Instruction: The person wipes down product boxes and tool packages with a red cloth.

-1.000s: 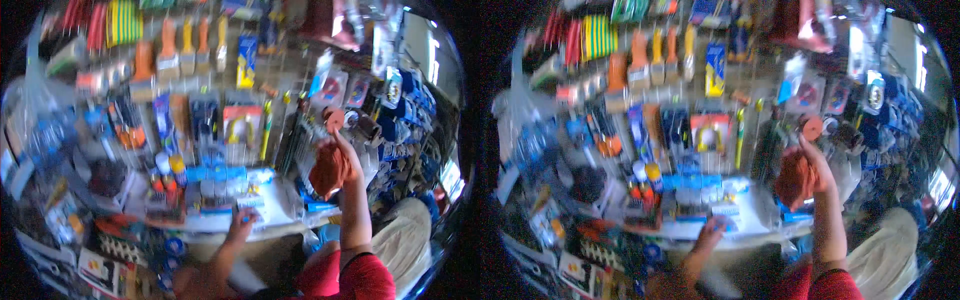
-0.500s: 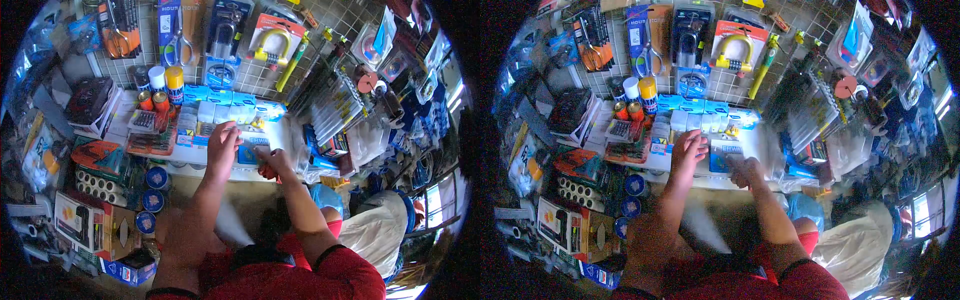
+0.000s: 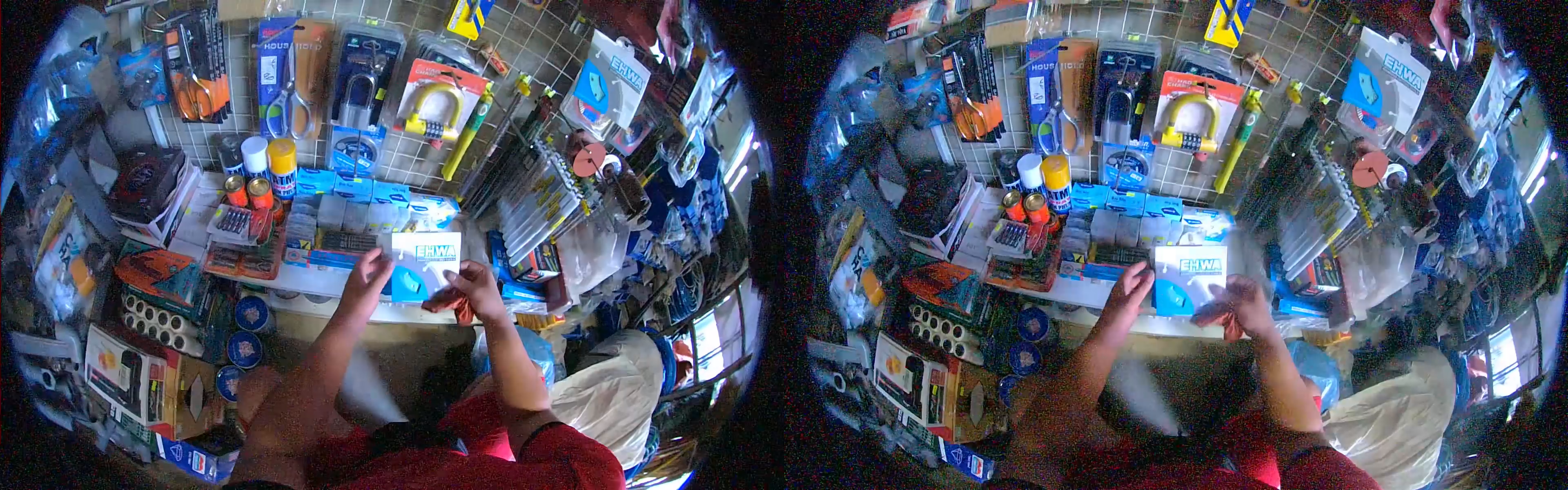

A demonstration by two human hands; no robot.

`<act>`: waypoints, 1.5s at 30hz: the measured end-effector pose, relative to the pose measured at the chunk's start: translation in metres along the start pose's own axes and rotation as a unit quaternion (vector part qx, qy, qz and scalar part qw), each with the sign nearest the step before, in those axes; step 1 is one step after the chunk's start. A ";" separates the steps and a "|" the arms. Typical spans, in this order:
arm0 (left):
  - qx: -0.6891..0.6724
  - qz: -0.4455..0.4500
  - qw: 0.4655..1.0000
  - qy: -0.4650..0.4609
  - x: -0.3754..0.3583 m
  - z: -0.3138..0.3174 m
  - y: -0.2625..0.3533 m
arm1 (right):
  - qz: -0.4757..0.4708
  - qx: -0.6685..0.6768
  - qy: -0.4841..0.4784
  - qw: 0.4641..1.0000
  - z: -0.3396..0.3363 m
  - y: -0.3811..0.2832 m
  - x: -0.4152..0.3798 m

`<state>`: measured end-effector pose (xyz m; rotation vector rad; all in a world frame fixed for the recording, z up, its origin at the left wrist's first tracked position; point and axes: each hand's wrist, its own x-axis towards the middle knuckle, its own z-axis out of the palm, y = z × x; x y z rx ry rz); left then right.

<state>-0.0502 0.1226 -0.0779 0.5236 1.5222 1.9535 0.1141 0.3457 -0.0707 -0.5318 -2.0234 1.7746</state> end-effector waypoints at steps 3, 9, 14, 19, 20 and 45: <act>-0.195 0.006 0.968 -0.158 0.004 0.003 -0.048 | 0.031 0.031 -0.056 0.997 0.014 -0.027 -0.017; -0.437 -0.132 0.867 -0.202 -0.039 0.025 0.003 | -0.020 -0.094 0.097 0.991 0.049 -0.056 -0.042; -0.475 -0.063 0.830 -0.285 -0.038 0.044 0.010 | -0.307 -0.044 0.098 0.946 0.046 -0.080 -0.070; -0.264 -0.032 0.946 -0.185 -0.068 0.090 -0.020 | -0.349 -0.336 -0.015 0.875 0.079 -0.061 -0.095; -0.336 -0.024 0.920 -0.201 -0.064 0.092 -0.039 | -0.369 -0.425 -0.008 0.827 0.080 -0.059 -0.098; 0.017 0.103 0.968 -0.228 -0.092 0.091 -0.002 | -0.475 -0.286 0.058 0.830 0.036 -0.090 -0.049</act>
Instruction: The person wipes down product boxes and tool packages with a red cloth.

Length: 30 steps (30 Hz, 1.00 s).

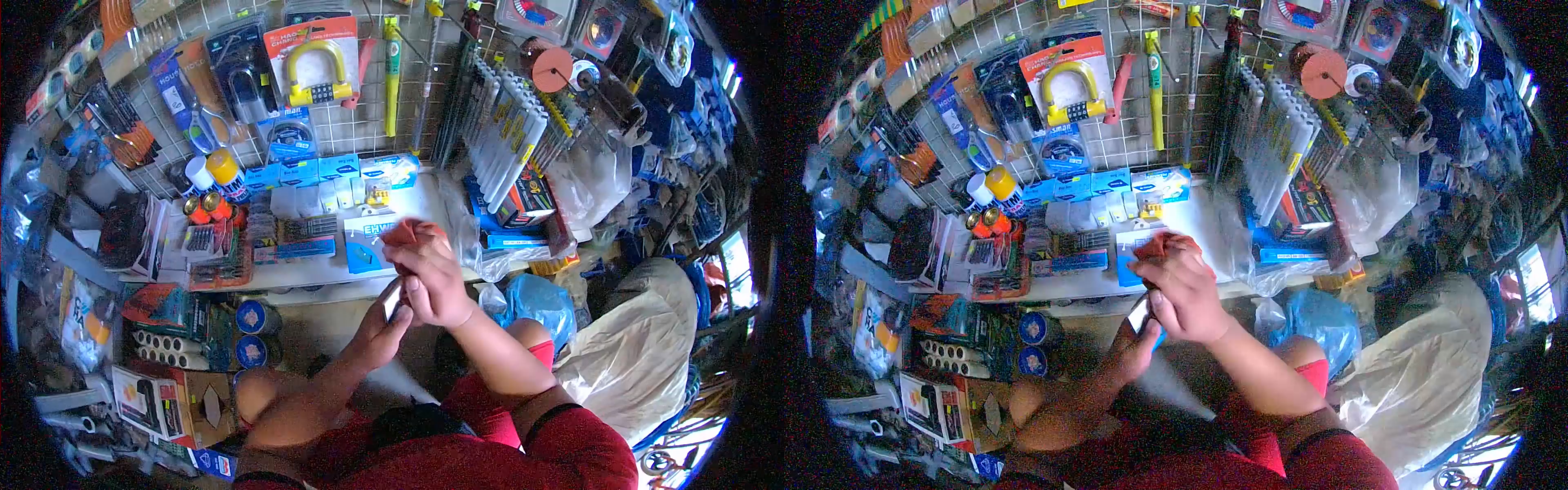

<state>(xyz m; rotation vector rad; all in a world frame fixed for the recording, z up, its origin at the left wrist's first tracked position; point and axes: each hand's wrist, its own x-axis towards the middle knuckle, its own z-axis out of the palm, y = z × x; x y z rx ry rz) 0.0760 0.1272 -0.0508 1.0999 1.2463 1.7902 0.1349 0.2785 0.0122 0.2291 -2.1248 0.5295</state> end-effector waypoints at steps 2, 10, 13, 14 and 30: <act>0.071 -0.015 0.997 -0.029 0.003 -0.011 0.009 | 0.026 0.019 -0.025 0.999 -0.011 0.003 -0.005; -0.007 -0.139 0.990 -0.002 -0.002 -0.035 0.015 | 0.334 0.206 0.209 0.896 -0.044 0.027 -0.030; -0.080 -0.097 0.991 0.035 -0.003 -0.038 -0.011 | 0.104 0.033 0.143 0.984 -0.037 -0.007 -0.022; -0.096 -0.058 0.993 0.035 -0.004 -0.036 -0.027 | 0.094 0.061 0.053 0.992 -0.021 -0.021 -0.027; -0.154 -0.072 0.943 0.286 0.014 -0.039 0.018 | 0.463 0.507 0.267 0.677 0.010 0.041 -0.058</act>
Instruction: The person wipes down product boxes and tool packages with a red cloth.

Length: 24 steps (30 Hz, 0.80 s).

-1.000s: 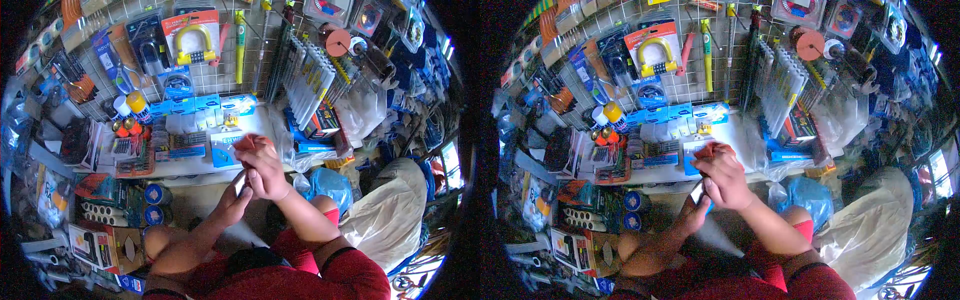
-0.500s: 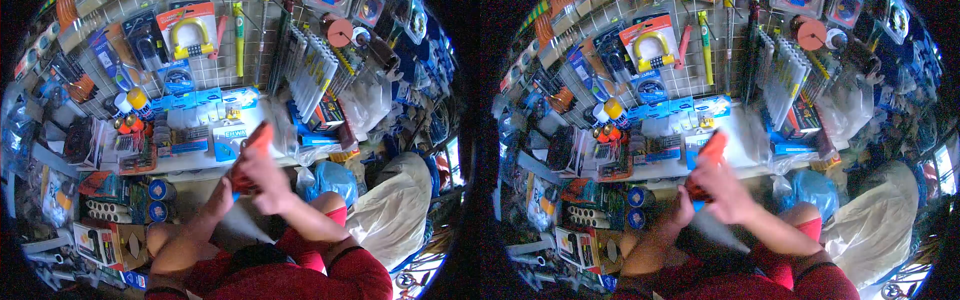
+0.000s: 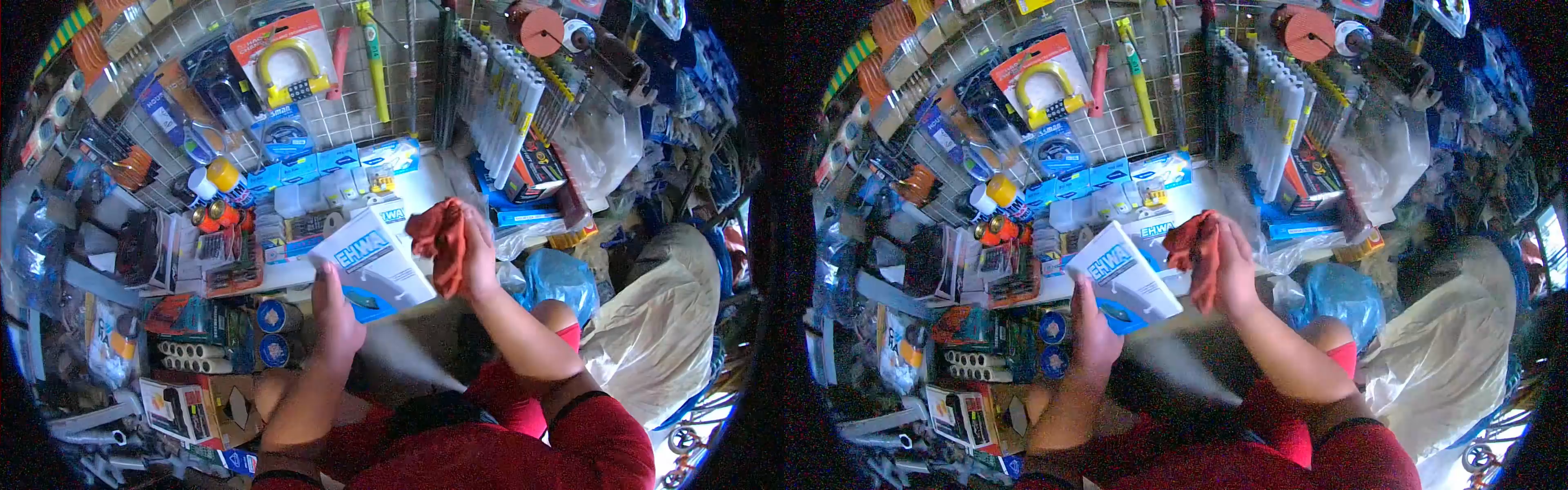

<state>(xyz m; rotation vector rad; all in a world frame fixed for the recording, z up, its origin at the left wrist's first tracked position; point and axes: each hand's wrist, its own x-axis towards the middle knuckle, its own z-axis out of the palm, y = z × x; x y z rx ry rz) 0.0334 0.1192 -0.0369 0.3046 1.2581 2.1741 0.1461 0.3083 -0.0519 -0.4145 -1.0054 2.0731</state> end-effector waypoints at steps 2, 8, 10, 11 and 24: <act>0.086 0.023 0.994 0.057 0.007 -0.009 -0.015 | 0.075 0.080 -0.095 0.989 0.026 0.005 -0.022; -0.029 0.058 0.991 -0.115 0.001 -0.015 -0.065 | -0.264 -0.496 -0.326 0.760 0.053 0.030 -0.070; -0.295 -0.017 0.942 -0.160 -0.002 -0.008 -0.069 | -0.294 -0.545 -0.319 0.717 0.052 0.026 -0.068; -0.419 -0.054 0.889 -0.177 -0.003 -0.004 -0.068 | -0.283 -0.580 -0.307 0.700 0.056 0.017 -0.063; -0.182 0.004 0.957 -0.225 -0.024 0.018 -0.059 | -0.308 -0.438 -0.335 0.775 0.044 0.010 -0.059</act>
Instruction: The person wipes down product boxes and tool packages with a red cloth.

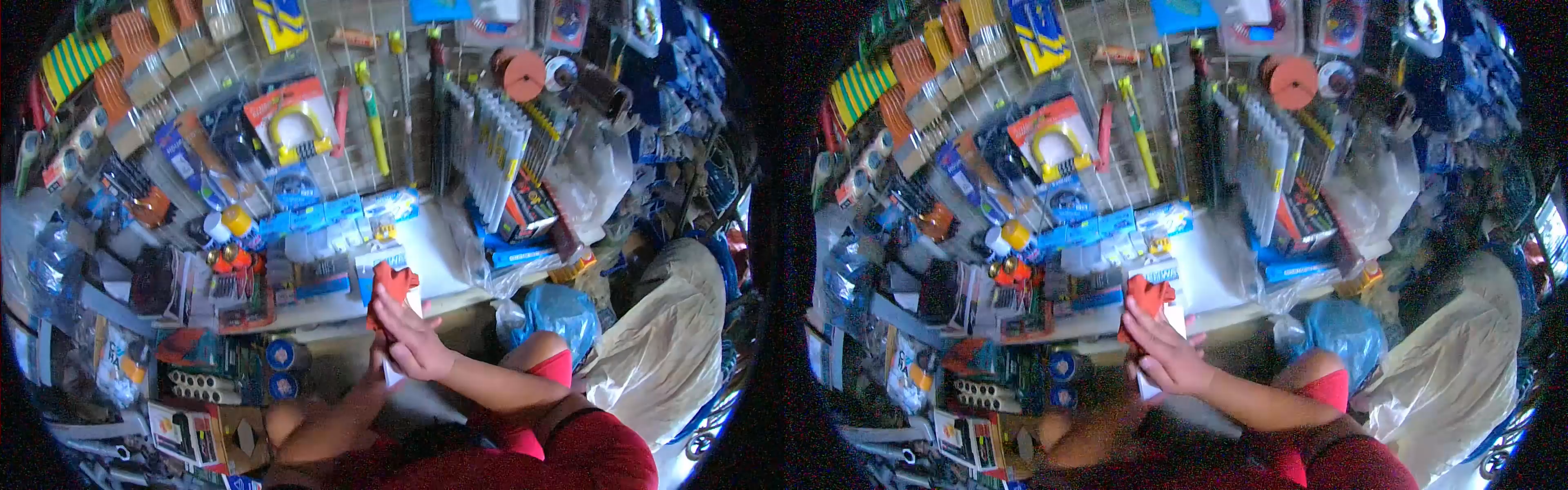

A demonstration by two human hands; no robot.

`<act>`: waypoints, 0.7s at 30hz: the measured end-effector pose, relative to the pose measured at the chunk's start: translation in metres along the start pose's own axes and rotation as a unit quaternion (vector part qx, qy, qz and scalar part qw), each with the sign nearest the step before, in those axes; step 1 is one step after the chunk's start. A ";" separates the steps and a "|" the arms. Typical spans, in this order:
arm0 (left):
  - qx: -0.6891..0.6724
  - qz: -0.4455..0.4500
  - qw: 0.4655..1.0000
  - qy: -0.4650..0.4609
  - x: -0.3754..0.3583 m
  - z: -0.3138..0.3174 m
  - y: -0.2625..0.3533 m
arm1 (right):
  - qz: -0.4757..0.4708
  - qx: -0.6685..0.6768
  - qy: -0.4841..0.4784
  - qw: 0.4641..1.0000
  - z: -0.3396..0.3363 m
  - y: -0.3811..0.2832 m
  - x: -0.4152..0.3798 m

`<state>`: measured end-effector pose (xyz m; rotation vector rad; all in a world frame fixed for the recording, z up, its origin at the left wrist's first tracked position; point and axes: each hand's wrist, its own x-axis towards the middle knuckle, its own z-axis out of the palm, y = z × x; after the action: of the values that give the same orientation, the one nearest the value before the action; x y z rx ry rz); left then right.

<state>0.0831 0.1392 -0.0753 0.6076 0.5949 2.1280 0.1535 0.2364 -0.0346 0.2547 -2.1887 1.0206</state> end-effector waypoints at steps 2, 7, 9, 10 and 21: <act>-0.063 0.010 0.996 -0.062 0.001 0.009 0.002 | -0.050 -0.132 0.009 0.990 -0.011 0.011 0.003; -0.139 0.008 0.990 0.011 0.012 -0.003 0.030 | 0.038 -0.050 0.050 0.997 -0.001 0.018 -0.007; -0.135 0.010 0.991 -0.008 0.028 0.014 0.051 | -0.005 -0.054 0.011 0.998 0.012 0.019 -0.023; -0.119 0.002 0.993 -0.003 0.026 -0.014 0.051 | -0.040 -0.069 -0.013 0.997 0.015 0.018 -0.029; 0.218 0.226 0.949 0.006 0.028 0.013 0.075 | 0.291 0.238 0.168 0.911 -0.061 -0.035 0.034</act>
<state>0.0321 0.1230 -0.0147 1.0585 1.0274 2.4370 0.1752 0.2615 0.0362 -0.3654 -1.6957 1.7804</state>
